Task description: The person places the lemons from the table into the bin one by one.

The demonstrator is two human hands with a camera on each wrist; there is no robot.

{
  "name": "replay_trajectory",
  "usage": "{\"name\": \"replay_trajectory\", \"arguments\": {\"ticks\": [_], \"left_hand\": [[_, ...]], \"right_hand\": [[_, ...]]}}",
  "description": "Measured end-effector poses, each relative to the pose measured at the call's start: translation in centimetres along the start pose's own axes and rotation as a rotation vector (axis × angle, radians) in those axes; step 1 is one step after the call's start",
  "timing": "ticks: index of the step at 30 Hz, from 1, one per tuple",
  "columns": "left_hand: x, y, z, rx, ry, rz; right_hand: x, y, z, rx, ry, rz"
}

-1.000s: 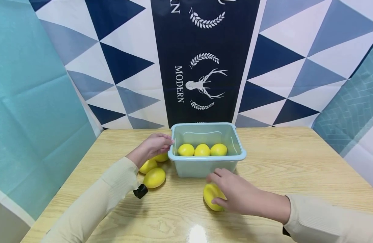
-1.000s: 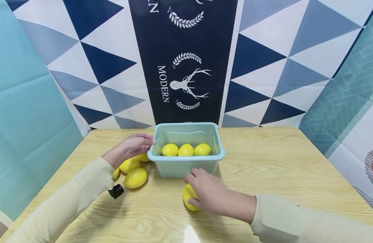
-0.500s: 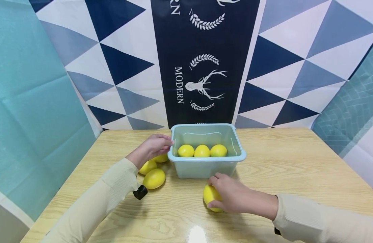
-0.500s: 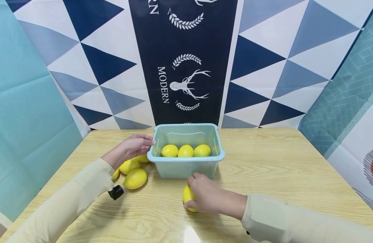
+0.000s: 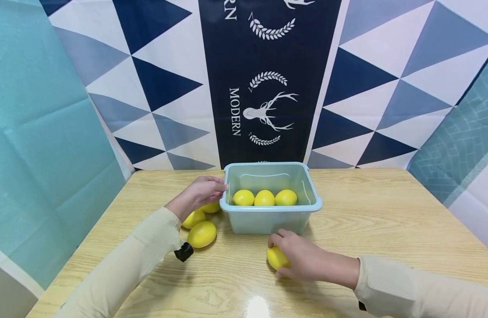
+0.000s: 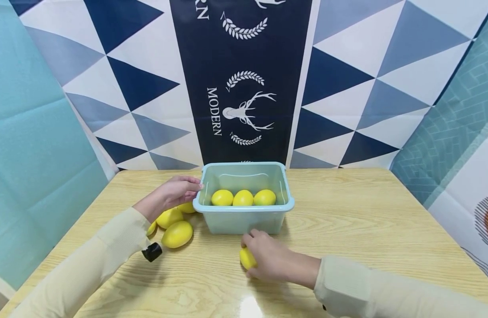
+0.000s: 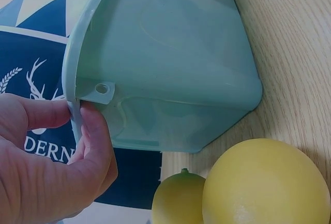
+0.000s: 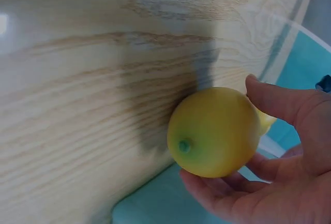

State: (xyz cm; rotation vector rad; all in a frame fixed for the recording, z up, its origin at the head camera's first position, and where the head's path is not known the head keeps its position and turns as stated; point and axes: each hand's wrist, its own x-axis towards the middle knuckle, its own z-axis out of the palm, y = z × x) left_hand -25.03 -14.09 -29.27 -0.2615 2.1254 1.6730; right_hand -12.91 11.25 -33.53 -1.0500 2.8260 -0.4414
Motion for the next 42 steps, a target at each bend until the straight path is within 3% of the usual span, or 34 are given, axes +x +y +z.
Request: {"name": "replay_trajectory", "arguments": {"ticks": [16,23,42], "left_hand": [[0.0,0.1,0.0,0.001,-0.005,0.0],[0.0,0.2,-0.1,0.007,-0.011,0.004],[0.1,0.5,-0.2,0.009,-0.009,-0.012]], "right_hand": [[-0.3,1.4,0.2,0.009,-0.094,-0.1],[-0.5,1.8,-0.4,-0.125,0.002,-0.269],[0.1,0.4,-4.9,-0.203,-0.054,-0.37]]}}
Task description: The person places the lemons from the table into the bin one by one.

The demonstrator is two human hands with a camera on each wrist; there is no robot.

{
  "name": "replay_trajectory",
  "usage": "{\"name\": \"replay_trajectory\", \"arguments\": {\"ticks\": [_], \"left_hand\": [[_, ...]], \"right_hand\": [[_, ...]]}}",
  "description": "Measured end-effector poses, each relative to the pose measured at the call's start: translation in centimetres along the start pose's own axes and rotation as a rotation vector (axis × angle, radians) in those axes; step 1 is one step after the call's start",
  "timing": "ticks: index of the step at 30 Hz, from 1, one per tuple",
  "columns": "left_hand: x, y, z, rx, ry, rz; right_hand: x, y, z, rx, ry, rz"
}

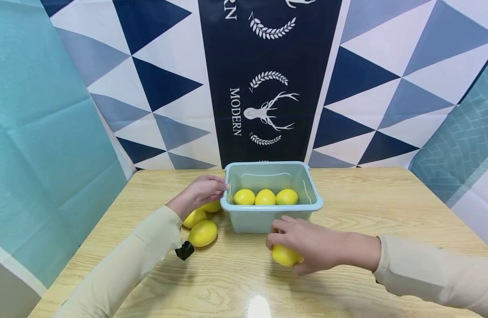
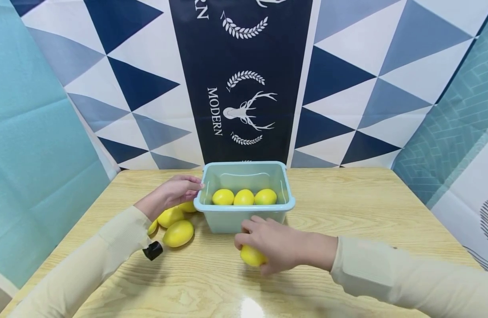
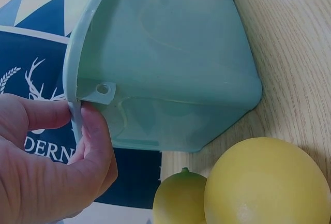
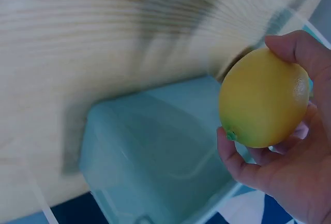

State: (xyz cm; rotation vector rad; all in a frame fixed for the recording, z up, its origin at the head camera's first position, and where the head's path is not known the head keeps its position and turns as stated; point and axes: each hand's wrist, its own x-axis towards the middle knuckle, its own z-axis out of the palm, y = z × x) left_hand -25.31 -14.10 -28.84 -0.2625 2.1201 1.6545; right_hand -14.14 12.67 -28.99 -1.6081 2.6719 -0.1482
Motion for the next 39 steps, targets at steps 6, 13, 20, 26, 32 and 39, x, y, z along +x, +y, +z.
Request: {"name": "replay_trajectory", "arguments": {"ticks": [6,13,20,26,32,39], "left_hand": [[0.0,0.1,0.1,0.003,0.001,0.004],[0.0,0.1,0.1,0.011,-0.002,-0.001],[0.1,0.1,-0.1,0.001,-0.004,0.002],[0.1,-0.1,-0.2,-0.022,-0.002,-0.001],[0.2,0.0,0.0,-0.011,-0.005,0.005],[0.1,0.1,0.0,-0.004,-0.007,0.012]], "right_hand": [[0.2,0.1,-1.9,0.006,-0.036,0.008],[0.7,0.7,-4.4,0.106,-0.076,0.088],[1.9,2.1,-6.5,0.186,-0.097,0.118],[3.2,3.4,-7.2,0.191,-0.098,0.125],[4.3,5.0,-7.7,0.18,-0.076,0.148],[6.0,7.4,-8.6,0.149,-0.136,0.221]]}}
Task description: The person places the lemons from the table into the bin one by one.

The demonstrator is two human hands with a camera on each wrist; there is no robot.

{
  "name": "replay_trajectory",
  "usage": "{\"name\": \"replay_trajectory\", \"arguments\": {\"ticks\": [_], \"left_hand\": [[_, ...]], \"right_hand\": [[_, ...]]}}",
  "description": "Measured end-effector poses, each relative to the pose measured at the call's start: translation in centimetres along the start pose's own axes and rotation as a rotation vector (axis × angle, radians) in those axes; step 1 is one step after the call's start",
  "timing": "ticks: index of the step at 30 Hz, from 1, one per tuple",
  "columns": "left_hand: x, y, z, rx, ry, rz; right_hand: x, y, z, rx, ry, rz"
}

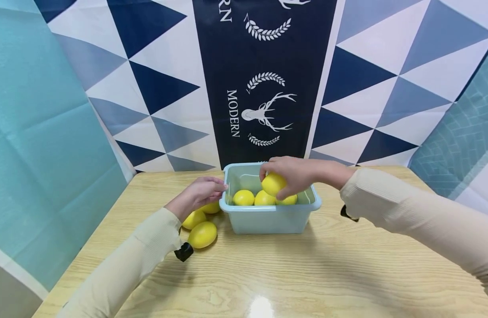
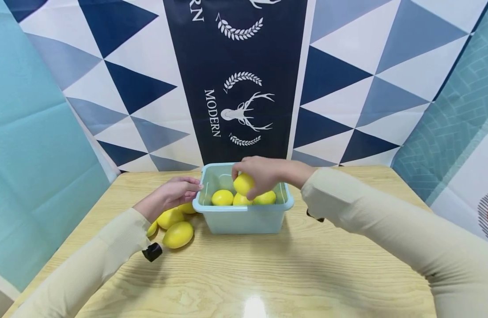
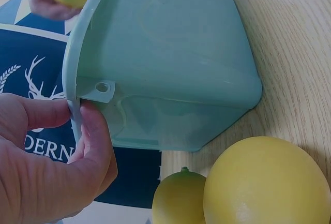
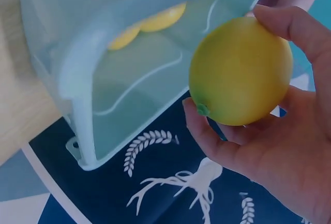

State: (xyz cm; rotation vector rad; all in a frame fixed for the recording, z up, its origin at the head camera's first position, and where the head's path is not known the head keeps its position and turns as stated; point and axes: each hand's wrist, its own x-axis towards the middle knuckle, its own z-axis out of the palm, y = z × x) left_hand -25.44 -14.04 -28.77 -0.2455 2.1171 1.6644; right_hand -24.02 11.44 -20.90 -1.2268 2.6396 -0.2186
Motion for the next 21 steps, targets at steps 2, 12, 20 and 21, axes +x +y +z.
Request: {"name": "replay_trajectory", "arguments": {"ticks": [2,12,20,21], "left_hand": [[-0.1,0.0,0.0,-0.003,0.0,0.004],[0.0,0.1,-0.1,-0.003,-0.001,-0.002],[-0.1,0.1,-0.2,-0.008,0.006,-0.013],[-0.1,0.0,-0.2,-0.012,0.004,-0.012]], "right_hand": [[0.6,0.4,-0.4,-0.018,-0.022,0.018],[3.4,1.2,-1.9,-0.034,-0.127,0.11],[5.6,1.1,-1.3,0.002,-0.234,0.207],[5.8,0.9,-1.1,0.001,-0.25,0.216]]}}
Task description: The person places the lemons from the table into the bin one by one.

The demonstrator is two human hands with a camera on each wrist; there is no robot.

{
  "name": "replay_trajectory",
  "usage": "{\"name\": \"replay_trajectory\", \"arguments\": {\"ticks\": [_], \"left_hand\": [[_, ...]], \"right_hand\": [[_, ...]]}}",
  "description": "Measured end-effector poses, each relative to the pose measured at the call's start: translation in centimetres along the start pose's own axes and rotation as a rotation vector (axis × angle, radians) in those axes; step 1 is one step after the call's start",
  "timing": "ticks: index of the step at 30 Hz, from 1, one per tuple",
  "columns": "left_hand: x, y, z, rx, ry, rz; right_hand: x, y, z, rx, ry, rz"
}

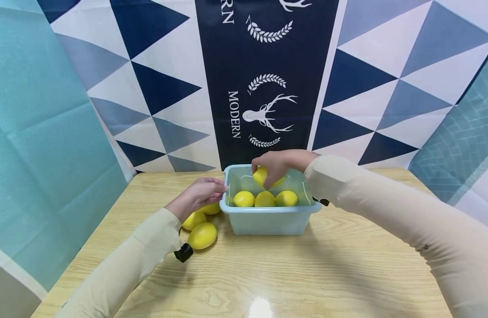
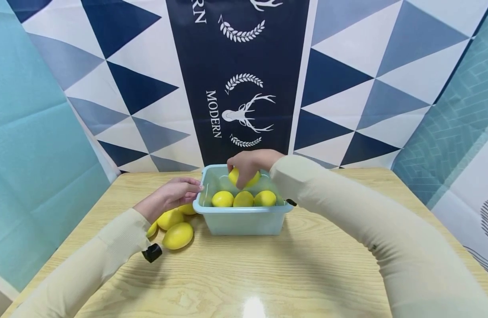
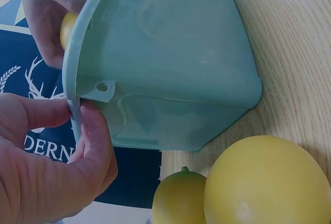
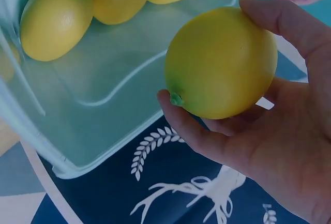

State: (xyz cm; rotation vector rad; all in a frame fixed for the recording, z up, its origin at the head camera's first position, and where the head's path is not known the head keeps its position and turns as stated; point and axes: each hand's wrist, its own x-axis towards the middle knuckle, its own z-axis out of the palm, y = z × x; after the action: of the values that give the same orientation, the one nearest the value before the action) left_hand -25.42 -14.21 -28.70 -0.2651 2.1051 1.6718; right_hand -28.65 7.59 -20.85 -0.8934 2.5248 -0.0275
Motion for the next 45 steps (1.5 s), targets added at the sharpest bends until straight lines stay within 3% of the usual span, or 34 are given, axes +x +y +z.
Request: {"name": "replay_trajectory", "arguments": {"ticks": [13,18,27,32,40,45], "left_hand": [[0.1,-0.2,0.1,-0.023,-0.001,-0.004],[0.0,-0.2,0.1,-0.03,0.0,-0.003],[0.1,-0.2,0.1,-0.001,0.002,-0.006],[0.0,-0.3,0.1,0.002,0.003,-0.006],[-0.8,-0.1,0.2,-0.009,-0.008,-0.004],[-0.3,-0.1,0.1,-0.01,0.006,-0.006]], "right_hand": [[1.2,-2.0,1.0,0.038,-0.133,0.015],[0.9,-2.2,0.7,0.085,-0.128,0.035],[-1.2,0.1,0.6,-0.02,-0.064,0.028],[-2.9,2.3,1.3,0.002,-0.039,0.028],[-5.5,5.1,2.8,0.119,0.126,0.025],[-6.7,6.5,3.4,0.174,0.252,0.019]]}}
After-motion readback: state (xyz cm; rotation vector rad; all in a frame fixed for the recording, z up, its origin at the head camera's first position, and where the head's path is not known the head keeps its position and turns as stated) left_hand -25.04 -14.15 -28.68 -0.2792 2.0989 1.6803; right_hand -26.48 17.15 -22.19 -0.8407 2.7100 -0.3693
